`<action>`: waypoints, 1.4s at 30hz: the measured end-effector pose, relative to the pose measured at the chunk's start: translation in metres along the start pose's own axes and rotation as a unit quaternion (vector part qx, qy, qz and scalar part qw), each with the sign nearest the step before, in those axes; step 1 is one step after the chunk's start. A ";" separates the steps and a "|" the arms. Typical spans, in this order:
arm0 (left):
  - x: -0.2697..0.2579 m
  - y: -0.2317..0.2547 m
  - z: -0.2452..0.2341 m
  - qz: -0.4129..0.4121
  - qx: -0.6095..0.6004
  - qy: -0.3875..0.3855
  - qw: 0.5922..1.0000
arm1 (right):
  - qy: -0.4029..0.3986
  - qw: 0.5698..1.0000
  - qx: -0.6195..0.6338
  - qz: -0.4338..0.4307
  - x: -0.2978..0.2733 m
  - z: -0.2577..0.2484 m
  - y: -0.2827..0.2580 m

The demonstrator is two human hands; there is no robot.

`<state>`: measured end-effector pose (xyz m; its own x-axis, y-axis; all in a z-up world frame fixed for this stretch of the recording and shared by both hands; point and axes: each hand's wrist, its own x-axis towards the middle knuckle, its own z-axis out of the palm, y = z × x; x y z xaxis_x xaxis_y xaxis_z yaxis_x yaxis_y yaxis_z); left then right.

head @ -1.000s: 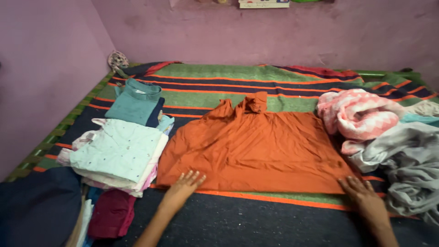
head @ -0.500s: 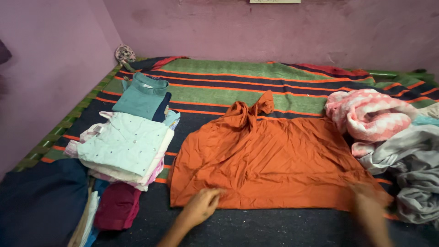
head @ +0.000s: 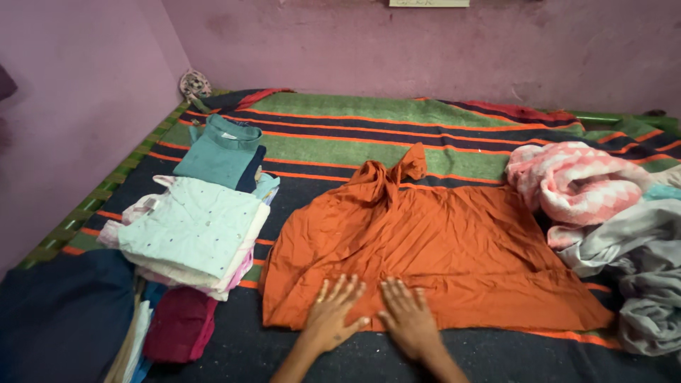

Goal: The person folds an orange shirt by hand on a bed, smoothing the fabric and folding the sleeves and body into a rectangle.

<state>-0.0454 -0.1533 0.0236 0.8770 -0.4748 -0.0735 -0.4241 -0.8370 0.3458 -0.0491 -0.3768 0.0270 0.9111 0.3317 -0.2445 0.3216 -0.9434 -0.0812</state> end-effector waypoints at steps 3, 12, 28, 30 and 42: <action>-0.012 -0.006 -0.018 -0.027 0.037 0.033 0.998 | -0.054 0.994 -0.081 0.053 -0.014 -0.004 0.064; -0.018 -0.024 -0.014 -0.048 0.073 0.082 0.993 | -0.013 0.942 -0.258 0.213 -0.092 0.040 0.266; -0.046 -0.048 -0.027 -0.084 0.044 0.106 0.990 | 0.402 0.879 -0.079 0.246 -0.030 0.033 0.204; -0.045 -0.041 -0.035 -0.123 0.026 0.040 0.991 | 0.399 0.894 0.095 0.181 -0.005 0.018 0.158; -0.033 -0.008 -0.007 0.004 -0.047 0.097 0.994 | 0.098 0.593 0.789 0.124 0.154 -0.054 0.041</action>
<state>-0.0688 -0.1288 0.0300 0.9046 -0.4121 0.1087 -0.4164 -0.8001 0.4318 0.1181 -0.3640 0.0381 0.9425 0.0299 -0.3328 -0.3288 0.2593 -0.9081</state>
